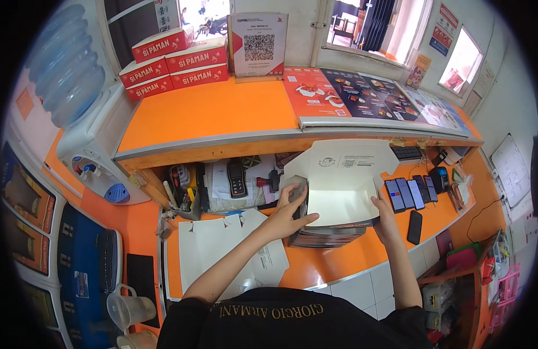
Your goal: The person assembles cardboard food boxes by folding pre-cut cardboard sheets into a rectangular box shape and then stacking the completed boxes on a counter.
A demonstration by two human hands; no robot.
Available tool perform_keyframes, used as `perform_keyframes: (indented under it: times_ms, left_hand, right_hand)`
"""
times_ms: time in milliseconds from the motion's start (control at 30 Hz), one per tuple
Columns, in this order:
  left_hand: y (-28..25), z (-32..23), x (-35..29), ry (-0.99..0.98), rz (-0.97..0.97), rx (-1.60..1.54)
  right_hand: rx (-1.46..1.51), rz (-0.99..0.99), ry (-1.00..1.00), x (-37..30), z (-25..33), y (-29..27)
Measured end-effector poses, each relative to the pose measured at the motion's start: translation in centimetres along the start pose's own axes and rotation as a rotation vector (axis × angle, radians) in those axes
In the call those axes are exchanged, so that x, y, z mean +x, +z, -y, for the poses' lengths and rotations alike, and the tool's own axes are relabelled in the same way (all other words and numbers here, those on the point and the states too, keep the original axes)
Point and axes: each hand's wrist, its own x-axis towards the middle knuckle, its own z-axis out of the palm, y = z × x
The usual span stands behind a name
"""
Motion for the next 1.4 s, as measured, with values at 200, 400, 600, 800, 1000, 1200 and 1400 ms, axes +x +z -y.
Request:
perform_keyframes:
  times_ms: [200, 400, 600, 800, 1000, 1200, 1400]
  left_hand:
    - [-0.4, 0.3, -0.7, -0.135, 0.108, -0.187]
    - [-0.5, -0.9, -0.7, -0.175, 0.101, -0.262]
    - [-0.5, -1.0, -0.5, -0.12, 0.072, -0.277]
    - [-0.1, -1.3, -0.7, -0.167, 0.077, -0.119]
    - [0.0, -1.4, -0.2, -0.152, 0.103, -0.009]
    - [-1.0, -3.3, 0.5, -0.232, 0.13, 0.095]
    - [-0.9, -4.7, 1.0, -0.265, 0.154, 0.36]
  right_hand:
    - [-0.157, 0.084, 0.021, -0.8, 0.1, -0.2]
    - [-0.144, 0.141, 0.162, -1.1, 1.3, -0.7]
    - [-0.142, 0.187, 0.135, -1.0, 0.3, -2.6]
    - [-0.239, 0.202, 0.087, -1.1, 0.5, -3.0]
    - [-0.545, 0.209, 0.002, -0.4, 0.1, -2.5]
    - [-1.185, -0.005, -0.09, 0.7, 0.5, 0.0]
    - [-1.378, -0.361, -0.41, 0.3, -1.2, 1.9]
